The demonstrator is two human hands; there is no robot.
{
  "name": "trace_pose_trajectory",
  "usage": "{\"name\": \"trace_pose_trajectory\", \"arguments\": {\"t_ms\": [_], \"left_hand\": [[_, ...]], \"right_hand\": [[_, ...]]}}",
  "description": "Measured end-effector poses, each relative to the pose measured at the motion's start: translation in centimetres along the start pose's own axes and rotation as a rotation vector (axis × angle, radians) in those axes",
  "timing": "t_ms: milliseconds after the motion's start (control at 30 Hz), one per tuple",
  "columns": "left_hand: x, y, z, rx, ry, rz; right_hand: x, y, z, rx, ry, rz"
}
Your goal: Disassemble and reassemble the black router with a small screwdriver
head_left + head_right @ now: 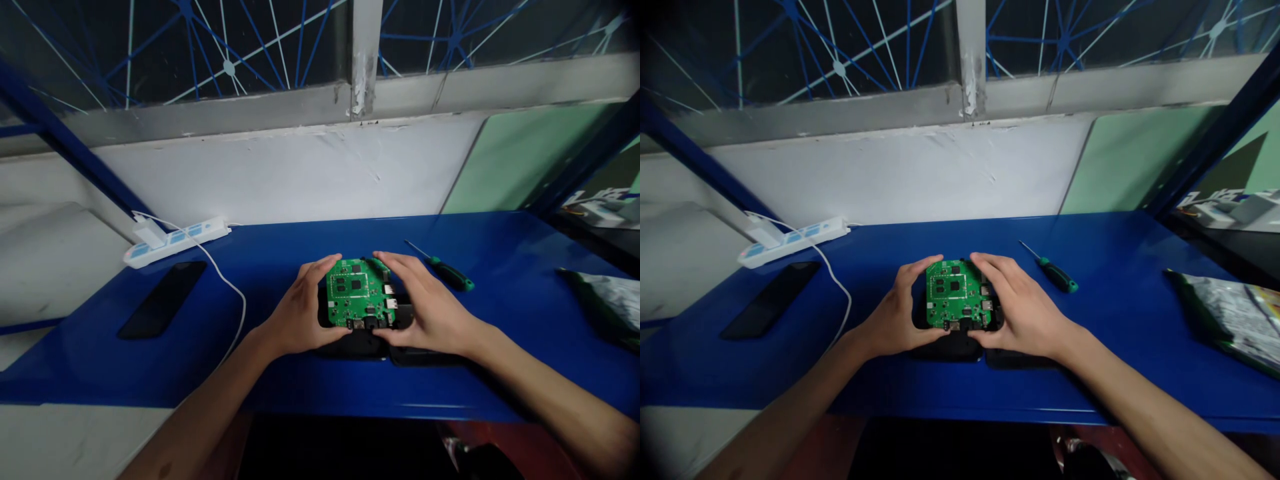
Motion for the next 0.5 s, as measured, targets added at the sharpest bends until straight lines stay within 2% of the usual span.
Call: {"name": "trace_pose_trajectory", "arguments": {"t_ms": [300, 500], "left_hand": [[0.8, -0.2, 0.6, 0.114, 0.01, -0.065], [1.5, -0.4, 0.3, 0.188, 0.0, -0.145]], "right_hand": [[0.5, 0.4, -0.2, -0.017, -0.017, -0.001], [0.8, 0.7, -0.4, -0.063, -0.045, 0.021]]}}
Point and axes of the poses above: each hand's wrist, its own x-axis towards the middle knuckle, its own z-axis out of the back of the hand, y = z × x, the point moved 1 cm from there along x, towards the middle knuckle, and after that the axes turned 1 degree about x, right-handed, at the moved point
